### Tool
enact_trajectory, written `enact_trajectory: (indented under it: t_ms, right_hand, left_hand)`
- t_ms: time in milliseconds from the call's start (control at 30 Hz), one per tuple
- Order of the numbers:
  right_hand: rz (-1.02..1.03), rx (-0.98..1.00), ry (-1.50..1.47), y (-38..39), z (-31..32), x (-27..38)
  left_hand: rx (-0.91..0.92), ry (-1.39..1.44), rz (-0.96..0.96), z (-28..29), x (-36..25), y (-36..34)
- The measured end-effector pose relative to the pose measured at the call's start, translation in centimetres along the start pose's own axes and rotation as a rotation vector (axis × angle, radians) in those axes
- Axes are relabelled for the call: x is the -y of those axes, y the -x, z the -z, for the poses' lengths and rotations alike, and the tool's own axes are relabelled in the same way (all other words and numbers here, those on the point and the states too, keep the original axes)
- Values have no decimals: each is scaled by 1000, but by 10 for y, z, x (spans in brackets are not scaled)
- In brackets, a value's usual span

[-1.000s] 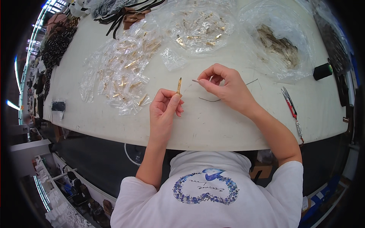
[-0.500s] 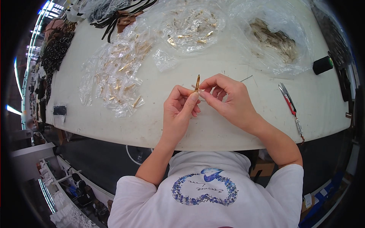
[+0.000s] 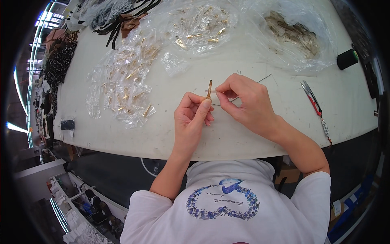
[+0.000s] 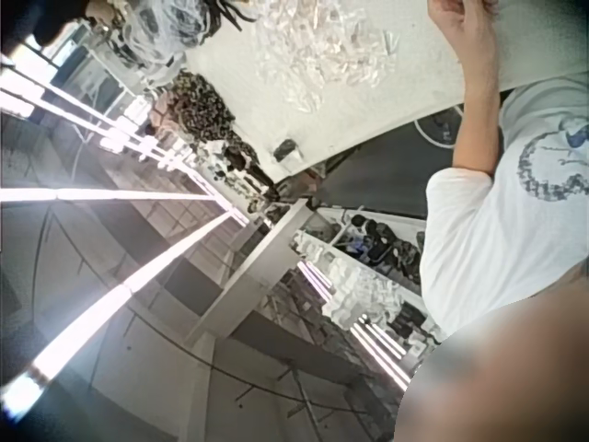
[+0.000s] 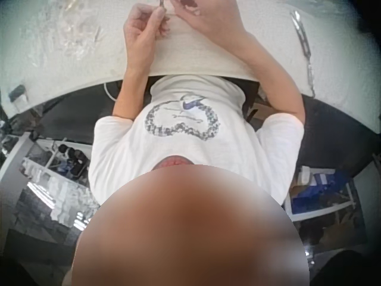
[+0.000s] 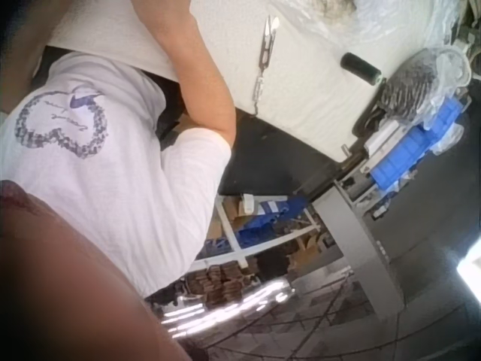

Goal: The recorder is sewing small gold-colored components together using a needle and thread at a workbench.

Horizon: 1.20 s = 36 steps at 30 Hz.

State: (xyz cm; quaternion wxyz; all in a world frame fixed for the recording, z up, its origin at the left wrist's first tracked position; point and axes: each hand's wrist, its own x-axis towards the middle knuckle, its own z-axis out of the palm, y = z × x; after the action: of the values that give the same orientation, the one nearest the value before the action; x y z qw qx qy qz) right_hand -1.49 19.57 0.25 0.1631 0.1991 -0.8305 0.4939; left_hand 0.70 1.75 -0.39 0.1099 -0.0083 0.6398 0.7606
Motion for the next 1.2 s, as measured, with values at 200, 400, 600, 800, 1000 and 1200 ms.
enact_trajectory:
  t_ms: [200, 400, 600, 800, 1000, 1200]
  right_hand:
    - [60, 23, 76, 2, -3, 0]
    - [71, 32, 67, 3, -4, 1]
    - [83, 83, 79, 3, -3, 0]
    - [-79, 169, 104, -5, 14, -6]
    - [149, 283, 374, 7, 7, -14]
    - [129, 177, 297, 0, 10, -6]
  left_hand:
    - [12, 11, 6, 1, 1, -2]
    - [17, 35, 15, 1, 2, -2]
    - [32, 30, 30, 2, 1, -1]
    - [-65, -267, -84, 25, -1, -5]
    - [-147, -1035, -187, 55, -22, -3]
    - [-293, -962, -322, 41, -31, -2]
